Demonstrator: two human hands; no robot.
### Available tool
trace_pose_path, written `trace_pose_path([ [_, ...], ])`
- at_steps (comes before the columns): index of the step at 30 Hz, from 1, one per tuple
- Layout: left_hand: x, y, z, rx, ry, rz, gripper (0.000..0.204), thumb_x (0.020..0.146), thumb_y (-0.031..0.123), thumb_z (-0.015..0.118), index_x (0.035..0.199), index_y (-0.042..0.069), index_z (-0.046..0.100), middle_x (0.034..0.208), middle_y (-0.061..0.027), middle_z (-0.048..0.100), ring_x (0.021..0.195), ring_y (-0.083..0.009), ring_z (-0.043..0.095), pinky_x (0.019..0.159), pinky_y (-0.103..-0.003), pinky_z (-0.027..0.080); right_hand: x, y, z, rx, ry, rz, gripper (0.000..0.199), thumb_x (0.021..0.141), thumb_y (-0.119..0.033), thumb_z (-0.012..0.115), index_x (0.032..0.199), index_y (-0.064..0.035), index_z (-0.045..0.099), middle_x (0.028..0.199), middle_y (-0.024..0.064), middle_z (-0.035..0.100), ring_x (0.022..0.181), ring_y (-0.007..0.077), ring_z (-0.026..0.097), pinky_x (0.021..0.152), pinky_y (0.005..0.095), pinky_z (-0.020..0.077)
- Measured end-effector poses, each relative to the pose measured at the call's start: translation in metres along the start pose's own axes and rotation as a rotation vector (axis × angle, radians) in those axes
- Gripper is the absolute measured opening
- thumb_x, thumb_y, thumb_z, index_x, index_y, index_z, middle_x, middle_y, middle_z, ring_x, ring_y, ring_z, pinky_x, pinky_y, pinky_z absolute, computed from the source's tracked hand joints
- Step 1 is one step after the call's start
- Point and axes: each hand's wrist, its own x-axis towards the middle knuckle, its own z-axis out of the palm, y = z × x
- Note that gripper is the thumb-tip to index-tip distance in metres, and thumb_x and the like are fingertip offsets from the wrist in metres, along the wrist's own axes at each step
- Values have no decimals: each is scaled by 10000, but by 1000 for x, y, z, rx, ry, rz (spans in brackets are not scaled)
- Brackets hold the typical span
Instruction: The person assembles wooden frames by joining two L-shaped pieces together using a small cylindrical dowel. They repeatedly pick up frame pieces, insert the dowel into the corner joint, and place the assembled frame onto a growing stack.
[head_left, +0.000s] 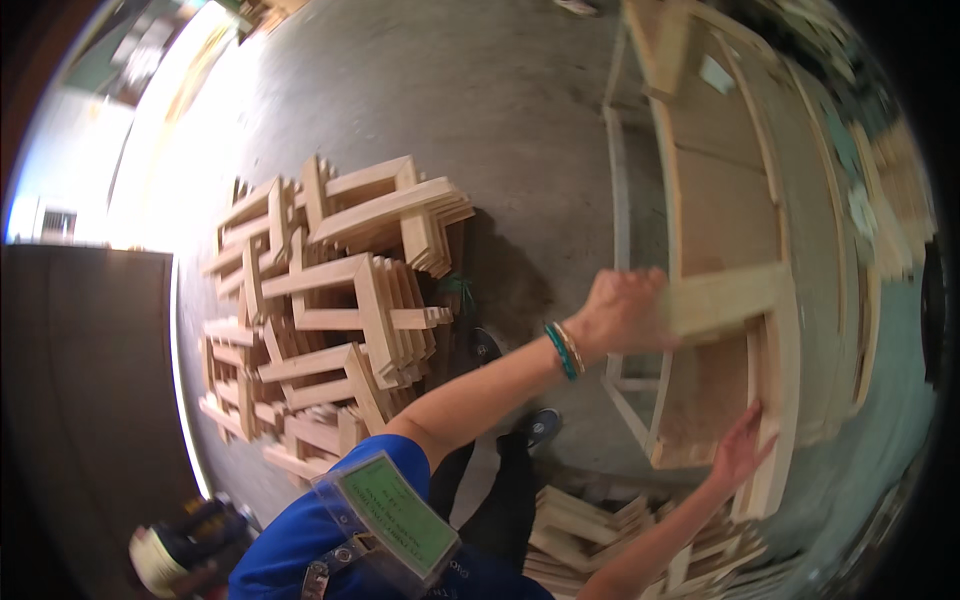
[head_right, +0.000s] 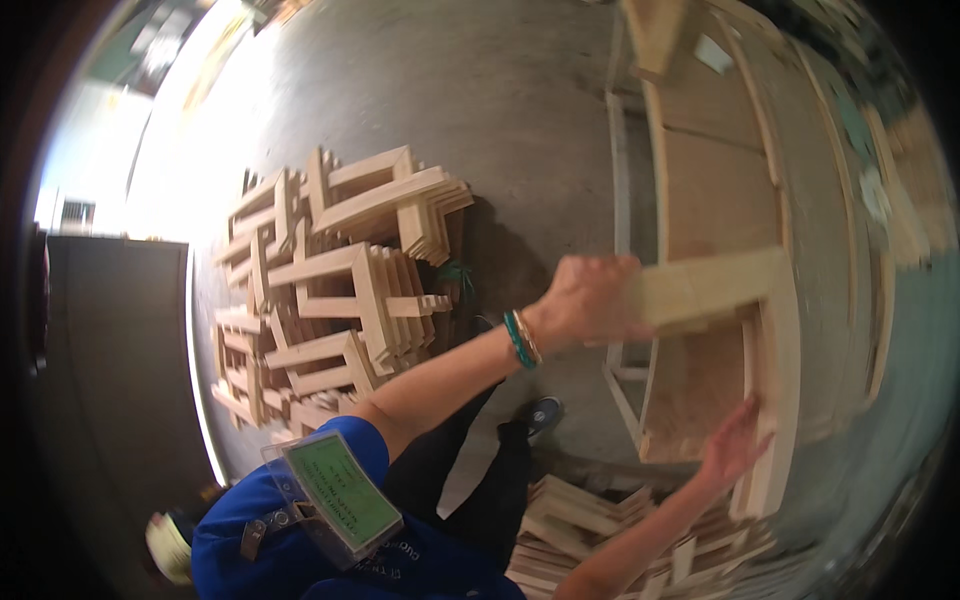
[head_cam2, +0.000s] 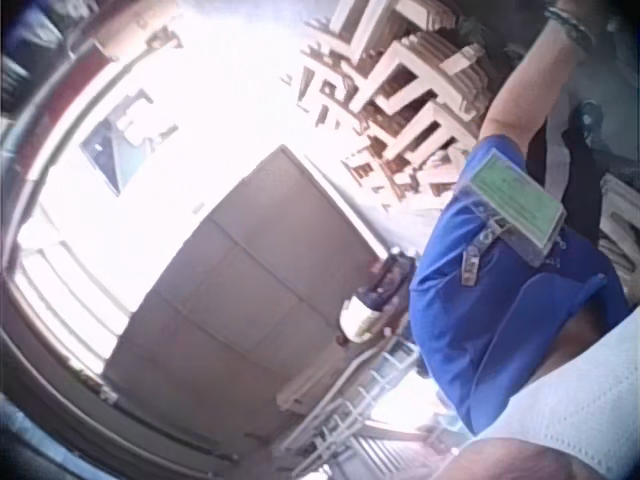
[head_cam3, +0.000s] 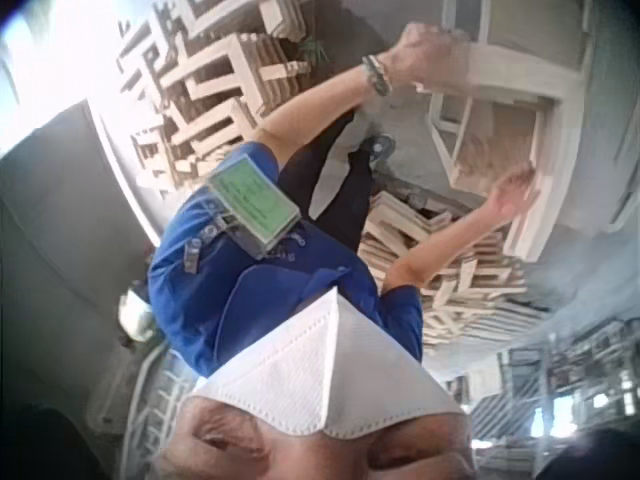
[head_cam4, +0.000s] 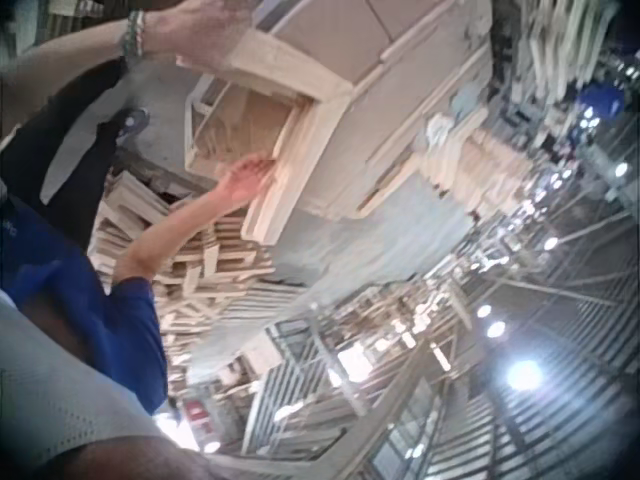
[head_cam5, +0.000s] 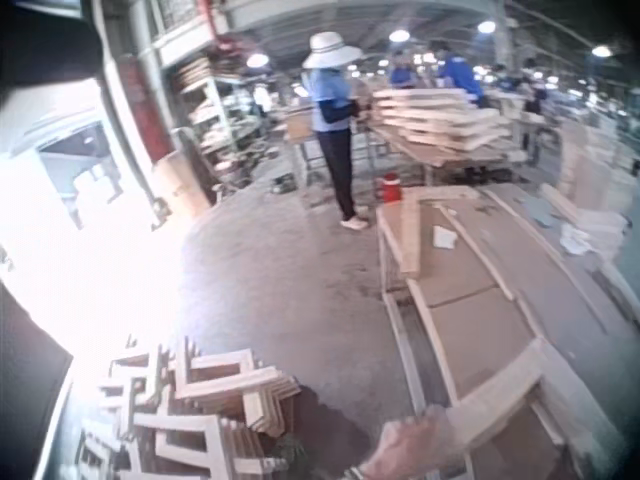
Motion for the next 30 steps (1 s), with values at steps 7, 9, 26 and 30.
trace_pose_path([
  [7, -102, -34, 2, -236, 164, -104, 594, 614, 427, 755, 985, 12, 549, 881, -148, 633, 820, -310, 655, 702, -397, 531, -2, -29, 2, -113, 118, -12, 646, 879, -156, 660, 1414, 9, 338, 1463, 150, 382, 1343, 291, 378, 1098, 434, 372],
  [9, -135, -49, -1, -318, 183, -187, 614, 621, 435, 756, 1024, 16, 556, 906, -150, 636, 849, -305, 652, 722, -398, 530, 1, -13, 9, -150, 77, 39, 609, 893, -150, 641, 1400, 25, 352, 1453, 162, 389, 1336, 297, 382, 1114, 441, 359],
  [26, -278, -201, -20, -1026, 237, -653, 857, 726, 355, 703, 1412, 12, 320, 1261, -176, 518, 1132, -268, 544, 928, -351, 444, 71, 417, 216, -1302, -528, -17, 736, 854, -365, 658, 1432, -41, 337, 1342, 171, 476, 1253, 256, 455, 1094, 408, 322],
  [30, -278, -238, -29, -1505, 124, -388, 849, 790, 412, 689, 1425, -10, 316, 1252, -91, 473, 1123, -163, 473, 958, -311, 400, 86, 507, 190, -1457, -715, 181, 811, 734, -217, 777, 1405, -54, 352, 1226, 113, 556, 1149, 211, 522, 1053, 379, 359],
])
